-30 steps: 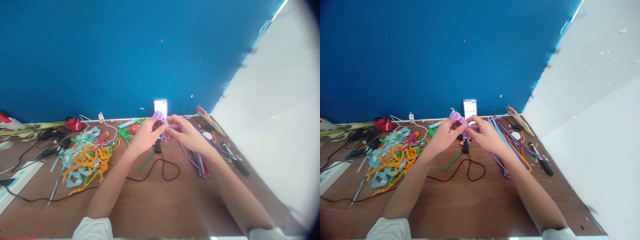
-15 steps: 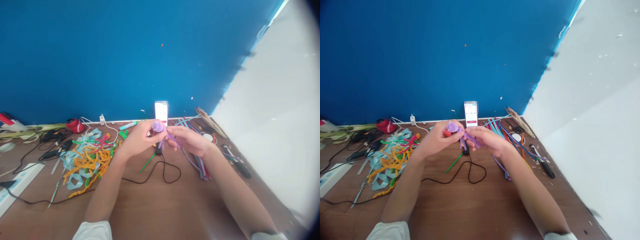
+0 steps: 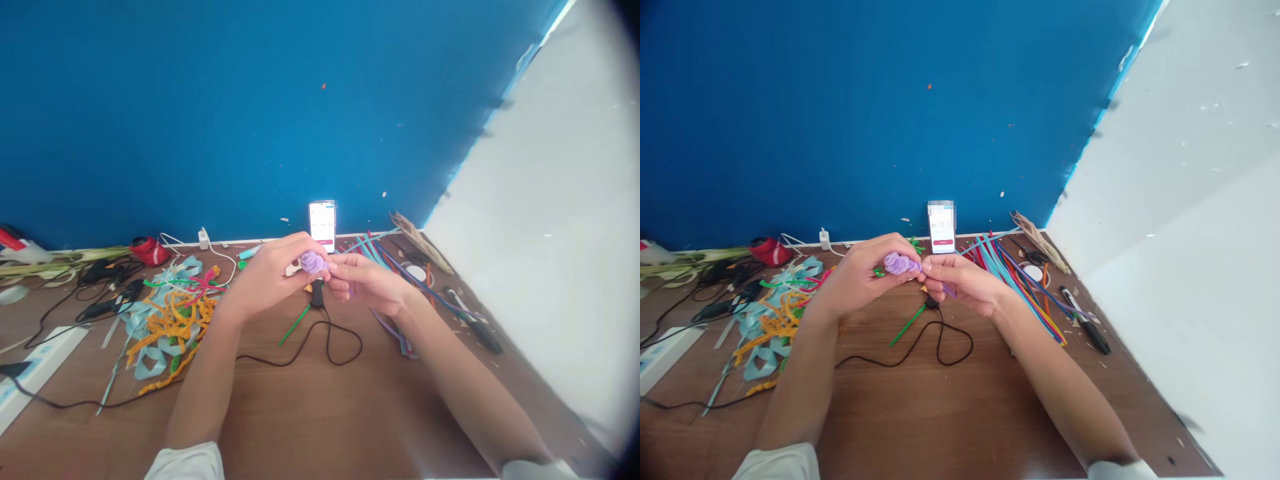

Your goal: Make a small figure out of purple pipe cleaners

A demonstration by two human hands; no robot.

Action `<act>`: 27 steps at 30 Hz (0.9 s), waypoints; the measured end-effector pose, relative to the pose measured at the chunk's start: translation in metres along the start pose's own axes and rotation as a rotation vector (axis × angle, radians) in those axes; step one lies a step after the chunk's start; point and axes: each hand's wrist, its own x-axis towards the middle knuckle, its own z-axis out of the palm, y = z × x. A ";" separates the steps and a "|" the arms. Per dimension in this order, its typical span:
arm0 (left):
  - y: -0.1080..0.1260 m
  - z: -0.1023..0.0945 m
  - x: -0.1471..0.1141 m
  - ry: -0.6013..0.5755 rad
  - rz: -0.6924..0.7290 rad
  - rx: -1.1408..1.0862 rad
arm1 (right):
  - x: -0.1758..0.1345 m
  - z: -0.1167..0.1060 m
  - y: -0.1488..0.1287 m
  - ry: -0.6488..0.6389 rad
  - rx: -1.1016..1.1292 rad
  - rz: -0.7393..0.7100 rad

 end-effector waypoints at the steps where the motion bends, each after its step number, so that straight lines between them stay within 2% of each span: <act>1: 0.000 0.000 0.000 0.016 0.008 -0.007 | -0.001 0.000 -0.001 0.004 -0.018 -0.002; 6: -0.001 0.001 0.000 0.069 0.002 0.003 | -0.003 0.000 -0.004 0.025 -0.108 -0.042; 10: -0.004 0.004 0.000 0.099 -0.045 0.105 | -0.003 0.004 -0.004 0.155 -0.256 -0.141; 15: -0.005 0.005 -0.003 0.014 -0.117 0.270 | -0.003 0.010 -0.002 0.281 -0.521 -0.190; 22: -0.010 0.014 -0.003 -0.088 -0.102 0.542 | -0.001 0.013 0.001 0.412 -0.987 -0.282; 24: -0.014 0.017 -0.001 -0.120 -0.080 0.531 | -0.002 0.012 0.000 0.400 -1.044 -0.284; 27: -0.023 0.017 0.002 -0.173 -0.060 0.372 | -0.006 0.011 -0.004 0.370 -1.146 -0.290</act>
